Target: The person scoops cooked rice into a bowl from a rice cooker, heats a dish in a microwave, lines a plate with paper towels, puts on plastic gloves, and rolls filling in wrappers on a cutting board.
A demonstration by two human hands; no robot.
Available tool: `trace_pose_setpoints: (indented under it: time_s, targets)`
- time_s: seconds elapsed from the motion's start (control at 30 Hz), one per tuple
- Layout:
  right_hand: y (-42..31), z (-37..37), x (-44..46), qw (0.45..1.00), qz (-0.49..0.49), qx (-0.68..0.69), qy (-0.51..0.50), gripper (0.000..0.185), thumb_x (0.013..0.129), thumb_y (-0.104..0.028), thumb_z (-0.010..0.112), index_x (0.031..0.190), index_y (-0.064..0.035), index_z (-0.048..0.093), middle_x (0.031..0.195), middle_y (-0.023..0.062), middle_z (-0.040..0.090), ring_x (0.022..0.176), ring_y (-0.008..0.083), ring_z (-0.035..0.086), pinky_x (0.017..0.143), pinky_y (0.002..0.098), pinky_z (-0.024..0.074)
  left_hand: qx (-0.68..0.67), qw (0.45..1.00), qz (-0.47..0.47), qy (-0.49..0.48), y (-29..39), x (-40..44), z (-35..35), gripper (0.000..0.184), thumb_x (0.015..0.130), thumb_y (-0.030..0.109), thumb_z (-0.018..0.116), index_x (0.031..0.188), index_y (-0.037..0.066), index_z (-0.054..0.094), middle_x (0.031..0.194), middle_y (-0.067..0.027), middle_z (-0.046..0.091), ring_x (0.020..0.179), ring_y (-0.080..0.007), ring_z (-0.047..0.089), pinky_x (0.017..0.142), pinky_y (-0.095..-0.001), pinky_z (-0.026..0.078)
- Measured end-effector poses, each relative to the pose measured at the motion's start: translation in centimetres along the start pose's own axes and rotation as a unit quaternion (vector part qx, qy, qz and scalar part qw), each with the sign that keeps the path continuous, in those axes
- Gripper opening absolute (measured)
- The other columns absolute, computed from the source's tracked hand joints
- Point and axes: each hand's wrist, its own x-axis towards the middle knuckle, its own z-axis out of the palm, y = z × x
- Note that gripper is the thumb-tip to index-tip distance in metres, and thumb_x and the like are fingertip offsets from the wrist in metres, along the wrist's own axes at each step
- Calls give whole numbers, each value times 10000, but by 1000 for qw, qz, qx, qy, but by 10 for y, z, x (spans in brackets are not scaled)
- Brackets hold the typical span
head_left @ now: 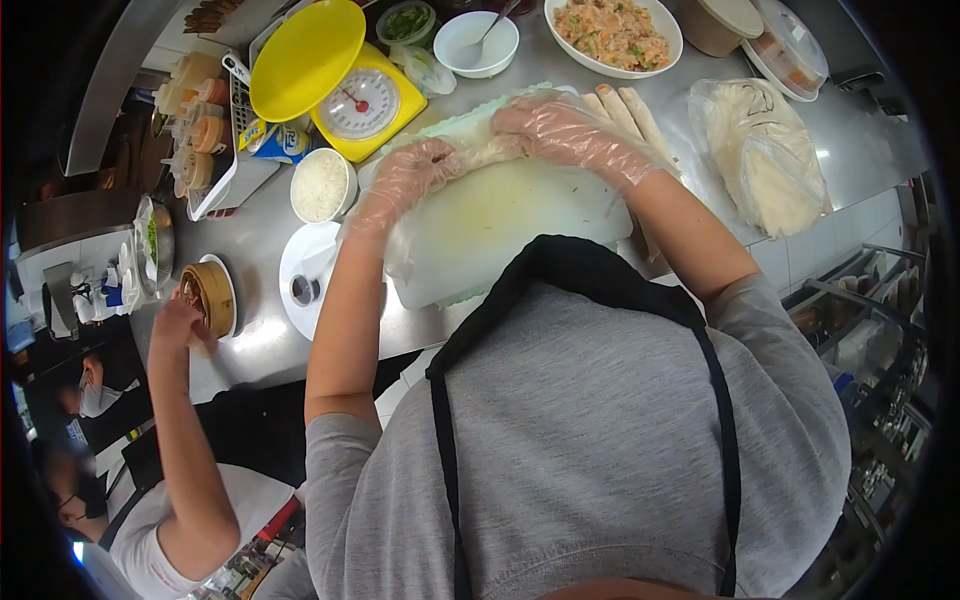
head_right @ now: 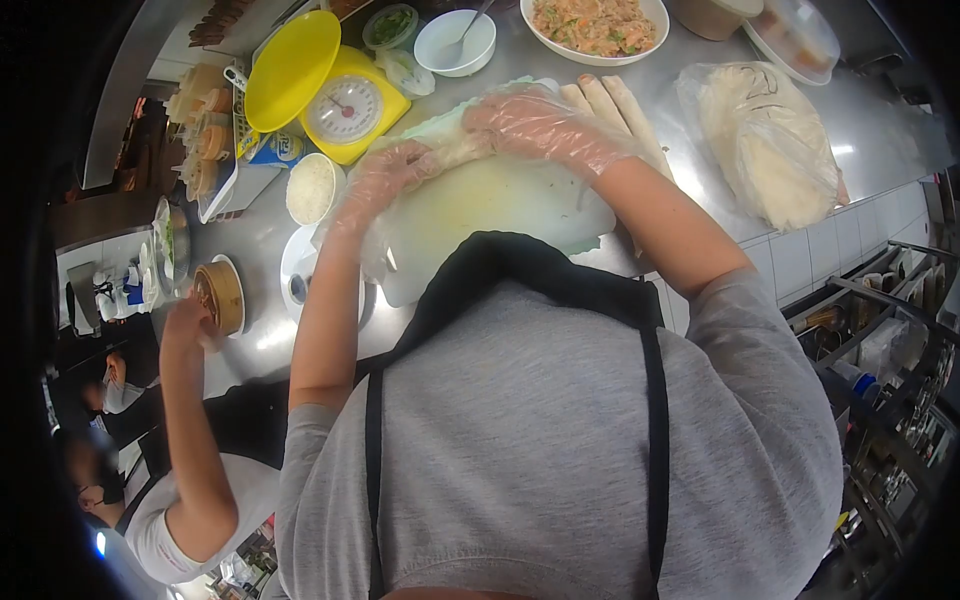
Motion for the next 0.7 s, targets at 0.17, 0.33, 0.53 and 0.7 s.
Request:
trace_pose_setpoints:
  time_s: [0.17, 0.33, 0.53, 0.7]
  targets:
    - [5, 17, -6, 968, -138, -125, 170, 259, 781, -165, 584, 1039, -158, 572, 1133, 52, 538, 1095, 249, 515, 1015, 448, 319, -53, 998, -8, -28, -14, 8, -1, 410, 811, 360, 634, 1087, 56, 630, 1058, -115, 629, 911, -212, 585, 842, -315, 442]
    - [7, 9, -4, 983, -124, -121, 54, 216, 814, -221, 571, 1018, -151, 586, 1090, 53, 569, 1088, 253, 519, 1050, 450, 276, 73, 997, -16, -16, -2, 7, 0, 406, 819, 336, 634, 1113, 58, 608, 1057, -135, 621, 946, -266, 588, 853, -329, 443]
    - [5, 3, -2, 991, -120, -46, 46, 206, 825, -227, 551, 990, -114, 599, 1033, 73, 608, 1042, 267, 541, 949, 411, 360, 61, 942, 302, 135, -4, -5, 11, 359, 739, 233, 681, 1042, 60, 597, 949, -157, 609, 902, -316, 586, 816, -378, 454]
    - [3, -4, -2, 987, -147, -54, 42, 251, 826, -254, 575, 1017, -93, 598, 984, 86, 600, 1000, 269, 552, 925, 408, 383, 229, 917, 291, 147, -16, 6, 29, 272, 695, 147, 682, 934, 56, 589, 878, -154, 592, 836, -345, 564, 749, -432, 443]
